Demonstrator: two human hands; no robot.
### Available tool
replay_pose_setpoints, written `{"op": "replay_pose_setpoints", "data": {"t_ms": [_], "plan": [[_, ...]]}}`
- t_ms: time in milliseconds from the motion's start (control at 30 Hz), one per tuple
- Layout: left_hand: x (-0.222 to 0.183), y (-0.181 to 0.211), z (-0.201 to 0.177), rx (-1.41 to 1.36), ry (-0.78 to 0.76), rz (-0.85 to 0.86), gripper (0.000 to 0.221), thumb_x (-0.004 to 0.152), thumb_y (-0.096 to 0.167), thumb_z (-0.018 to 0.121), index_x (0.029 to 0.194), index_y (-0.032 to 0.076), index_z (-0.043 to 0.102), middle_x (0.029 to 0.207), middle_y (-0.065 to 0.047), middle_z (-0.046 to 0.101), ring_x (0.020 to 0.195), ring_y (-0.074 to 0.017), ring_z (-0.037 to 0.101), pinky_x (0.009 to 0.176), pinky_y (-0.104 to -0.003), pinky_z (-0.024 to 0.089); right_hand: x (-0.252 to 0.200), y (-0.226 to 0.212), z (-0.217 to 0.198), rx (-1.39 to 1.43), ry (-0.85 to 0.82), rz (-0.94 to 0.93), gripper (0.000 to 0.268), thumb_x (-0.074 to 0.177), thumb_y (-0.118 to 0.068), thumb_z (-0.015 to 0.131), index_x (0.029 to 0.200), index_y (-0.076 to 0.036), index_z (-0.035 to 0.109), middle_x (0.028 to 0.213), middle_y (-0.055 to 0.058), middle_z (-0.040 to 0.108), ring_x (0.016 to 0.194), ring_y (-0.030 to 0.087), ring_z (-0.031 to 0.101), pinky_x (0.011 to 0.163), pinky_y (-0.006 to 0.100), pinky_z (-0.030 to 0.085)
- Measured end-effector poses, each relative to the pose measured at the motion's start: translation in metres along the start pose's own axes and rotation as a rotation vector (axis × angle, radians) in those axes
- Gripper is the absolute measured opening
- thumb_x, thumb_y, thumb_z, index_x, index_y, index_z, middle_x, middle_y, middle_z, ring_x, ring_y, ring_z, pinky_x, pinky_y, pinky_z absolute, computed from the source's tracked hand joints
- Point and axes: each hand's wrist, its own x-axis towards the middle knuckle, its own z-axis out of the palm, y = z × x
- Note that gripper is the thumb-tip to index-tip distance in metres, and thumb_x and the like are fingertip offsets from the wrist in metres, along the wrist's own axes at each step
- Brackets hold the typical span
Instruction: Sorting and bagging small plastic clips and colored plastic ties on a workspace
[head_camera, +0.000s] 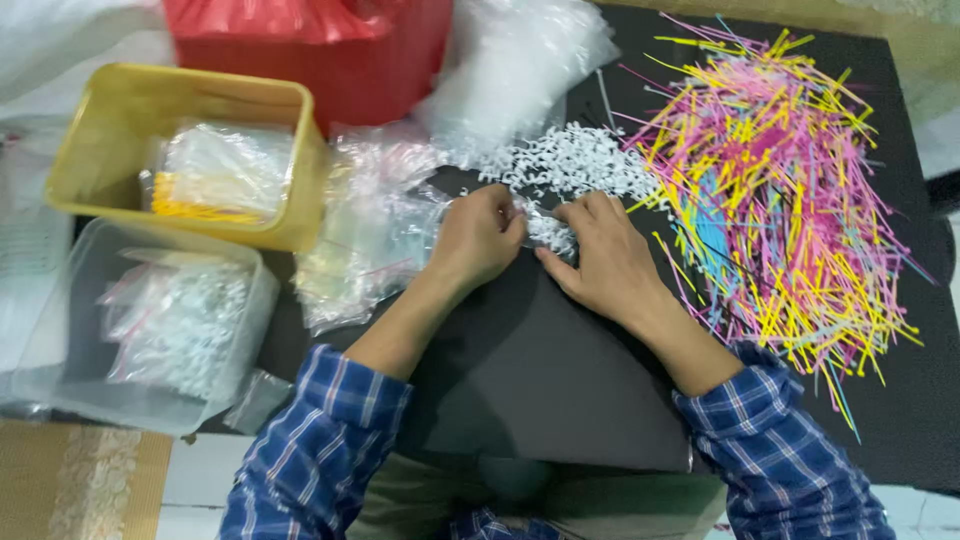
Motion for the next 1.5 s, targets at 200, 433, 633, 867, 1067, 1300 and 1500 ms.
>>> {"op": "replay_pose_setpoints", "data": {"t_ms": [200,433,633,867,1067,1300,1500], "plan": [[0.002,-0.001,0.002,-0.055,0.020,-0.009,0.018,0.083,0.027,0.066,0.083,0.009,0.068,0.071,-0.017,0.070,0.085,-0.0454,0.073,0.072,-0.052,0.056,0.001,0.000,0.013,-0.005,0.019,0.003,0.039,0.093,-0.032,0.071,0.117,-0.002,0.068,0.100,0.013,0.057,0.106,0.039,0.062,0.090,0.043,0.051],[0.007,-0.005,0.011,-0.076,0.055,0.043,0.016,0.082,0.026,0.065,0.080,0.010,0.065,0.070,-0.015,0.070,0.080,-0.0432,0.074,0.068,-0.048,0.057,-0.005,0.017,0.025,-0.171,0.051,-0.098,0.034,0.093,-0.023,0.068,0.120,-0.004,0.067,0.102,0.014,0.059,0.103,0.039,0.067,0.087,0.043,0.055],[0.004,0.001,0.012,-0.190,0.108,0.175,0.014,0.083,0.020,0.061,0.079,0.007,0.063,0.070,-0.019,0.068,0.078,-0.0445,0.073,0.065,-0.047,0.058,-0.013,0.030,0.032,-0.094,0.163,-0.149,0.031,0.087,-0.016,0.073,0.116,-0.005,0.069,0.100,0.014,0.064,0.102,0.039,0.068,0.085,0.043,0.056],[-0.006,0.021,-0.031,-0.138,0.194,0.268,0.017,0.082,0.018,0.056,0.080,0.003,0.062,0.074,-0.025,0.068,0.083,-0.0492,0.072,0.067,-0.057,0.058,0.004,-0.001,0.029,0.024,0.292,-0.165,0.020,0.087,-0.022,0.078,0.102,-0.009,0.072,0.086,0.012,0.064,0.088,0.037,0.068,0.077,0.042,0.054],[-0.062,0.003,-0.140,-0.012,0.312,0.136,0.020,0.082,0.021,0.061,0.090,0.005,0.069,0.078,-0.022,0.071,0.088,-0.0469,0.074,0.070,-0.059,0.059,0.049,-0.126,0.018,0.165,0.292,-0.314,0.016,0.086,-0.019,0.077,0.092,-0.009,0.067,0.080,0.009,0.061,0.082,0.034,0.066,0.073,0.038,0.051],[-0.149,-0.065,-0.238,0.116,0.433,-0.149,0.025,0.091,0.024,0.067,0.108,0.006,0.072,0.092,-0.020,0.075,0.099,-0.0444,0.071,0.078,-0.054,0.056,0.090,-0.244,0.057,0.367,0.227,-0.518,0.019,0.084,-0.016,0.075,0.095,-0.005,0.065,0.080,0.013,0.063,0.083,0.037,0.066,0.075,0.044,0.054],[-0.161,-0.140,-0.243,0.237,0.563,-0.106,0.023,0.092,0.024,0.071,0.102,0.004,0.075,0.085,-0.019,0.072,0.085,-0.0409,0.071,0.073,-0.052,0.054,0.097,-0.261,0.102,0.246,0.200,-0.600,0.030,0.082,-0.024,0.072,0.105,-0.007,0.061,0.095,0.013,0.060,0.094,0.036,0.066,0.077,0.043,0.057]]}}
